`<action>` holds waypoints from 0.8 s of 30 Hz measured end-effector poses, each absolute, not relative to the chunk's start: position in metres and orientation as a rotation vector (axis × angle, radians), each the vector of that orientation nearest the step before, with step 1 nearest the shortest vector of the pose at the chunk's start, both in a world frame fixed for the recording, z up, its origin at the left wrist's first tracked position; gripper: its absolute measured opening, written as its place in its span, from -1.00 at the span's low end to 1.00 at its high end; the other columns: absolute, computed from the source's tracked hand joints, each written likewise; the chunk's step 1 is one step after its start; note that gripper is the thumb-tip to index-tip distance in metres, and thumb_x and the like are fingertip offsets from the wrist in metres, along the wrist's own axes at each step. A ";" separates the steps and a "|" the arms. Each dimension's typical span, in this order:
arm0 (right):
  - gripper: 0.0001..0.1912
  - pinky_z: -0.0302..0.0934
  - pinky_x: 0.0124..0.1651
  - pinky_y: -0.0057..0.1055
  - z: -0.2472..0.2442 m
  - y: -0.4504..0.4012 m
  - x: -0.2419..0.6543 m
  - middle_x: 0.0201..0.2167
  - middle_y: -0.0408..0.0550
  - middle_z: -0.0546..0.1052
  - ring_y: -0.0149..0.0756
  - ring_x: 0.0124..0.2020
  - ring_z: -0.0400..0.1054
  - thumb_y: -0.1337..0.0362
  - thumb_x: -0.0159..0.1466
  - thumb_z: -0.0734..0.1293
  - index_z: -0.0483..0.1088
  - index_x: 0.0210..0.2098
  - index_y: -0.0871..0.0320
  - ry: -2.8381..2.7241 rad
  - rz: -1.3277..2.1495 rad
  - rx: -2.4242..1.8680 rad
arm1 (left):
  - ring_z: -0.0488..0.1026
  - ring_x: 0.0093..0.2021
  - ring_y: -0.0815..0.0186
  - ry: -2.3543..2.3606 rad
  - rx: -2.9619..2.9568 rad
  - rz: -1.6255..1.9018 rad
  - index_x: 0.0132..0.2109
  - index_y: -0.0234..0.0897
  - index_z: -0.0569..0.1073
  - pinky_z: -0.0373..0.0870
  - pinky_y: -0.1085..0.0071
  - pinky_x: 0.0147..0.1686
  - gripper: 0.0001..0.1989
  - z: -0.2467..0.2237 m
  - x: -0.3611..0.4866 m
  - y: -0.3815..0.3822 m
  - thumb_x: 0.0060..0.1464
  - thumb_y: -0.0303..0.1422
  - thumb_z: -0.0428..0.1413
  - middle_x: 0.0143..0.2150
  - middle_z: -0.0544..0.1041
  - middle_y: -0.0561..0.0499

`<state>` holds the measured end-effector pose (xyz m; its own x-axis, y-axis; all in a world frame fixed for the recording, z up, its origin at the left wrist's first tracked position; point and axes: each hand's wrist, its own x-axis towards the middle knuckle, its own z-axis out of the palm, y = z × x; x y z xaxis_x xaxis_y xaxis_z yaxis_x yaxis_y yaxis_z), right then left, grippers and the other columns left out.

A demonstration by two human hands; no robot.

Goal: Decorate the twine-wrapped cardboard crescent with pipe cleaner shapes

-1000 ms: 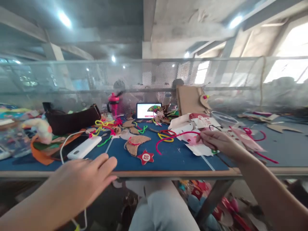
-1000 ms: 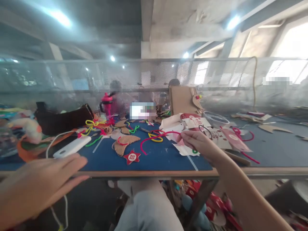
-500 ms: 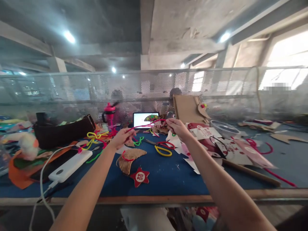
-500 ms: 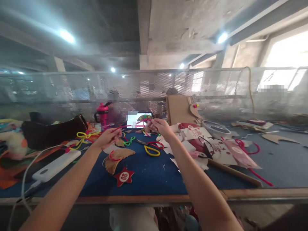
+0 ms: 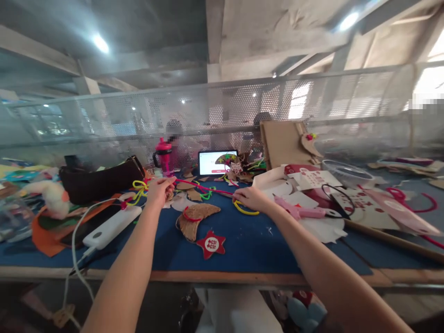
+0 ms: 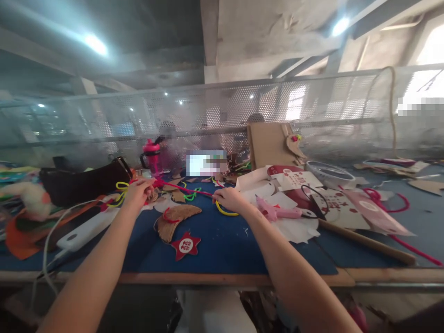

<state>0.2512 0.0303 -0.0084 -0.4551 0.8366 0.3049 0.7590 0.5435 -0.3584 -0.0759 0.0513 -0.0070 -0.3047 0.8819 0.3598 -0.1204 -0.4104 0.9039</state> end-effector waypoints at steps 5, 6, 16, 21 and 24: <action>-0.50 0.19 -0.11 -0.29 -0.014 0.023 0.233 -0.09 0.13 0.49 -0.08 -0.10 0.37 0.00 0.29 0.10 0.34 0.03 0.19 -2.258 -0.098 -1.301 | 0.36 -0.65 0.48 1.057 1.332 1.700 -0.47 -0.38 0.50 0.27 0.56 -0.61 -0.71 -0.015 -0.047 0.039 -0.22 -0.20 0.28 -0.59 0.50 0.01; -0.45 0.17 -0.03 -0.23 -0.014 0.021 0.225 -0.01 0.17 0.44 -0.04 -0.01 0.32 -0.02 0.28 0.11 0.27 0.11 0.20 -2.234 -0.173 -1.256 | 0.40 -0.61 0.43 1.023 1.391 1.627 -0.44 -0.39 0.52 0.33 0.52 -0.55 -0.70 -0.018 -0.038 0.037 -0.20 -0.19 0.27 -0.54 0.53 -0.02; -0.66 0.16 -0.28 -0.43 -0.010 0.024 0.161 -0.29 -0.01 0.56 -0.24 -0.26 0.42 0.25 0.34 0.05 0.41 -0.16 0.13 -2.318 0.056 -1.233 | 0.47 -0.53 0.32 0.812 1.656 1.151 -0.25 -0.42 0.52 0.42 0.38 -0.43 -0.52 -0.034 -0.008 0.034 -0.07 -0.02 0.15 -0.43 0.57 -0.11; -0.68 0.07 -0.36 -0.44 -0.017 0.024 0.174 -0.35 -0.03 0.56 -0.22 -0.32 0.42 0.22 0.32 0.08 0.44 -0.24 0.10 -2.275 -0.074 -1.363 | 0.50 -0.40 0.19 1.491 1.961 1.125 -0.44 -0.37 0.51 0.39 0.34 -0.34 -0.54 -0.020 -0.044 0.038 0.01 -0.02 0.04 -0.46 0.54 -0.16; -0.68 0.08 -0.31 -0.47 -0.020 0.027 0.189 -0.32 -0.06 0.57 -0.26 -0.27 0.41 0.26 0.32 0.07 0.45 -0.27 0.10 -2.199 0.038 -1.330 | 0.46 -0.17 -0.01 2.234 1.836 1.170 -0.62 -0.32 0.40 0.32 0.22 -0.20 -0.69 -0.013 -0.085 0.037 -0.11 -0.18 0.17 -0.44 0.53 -0.23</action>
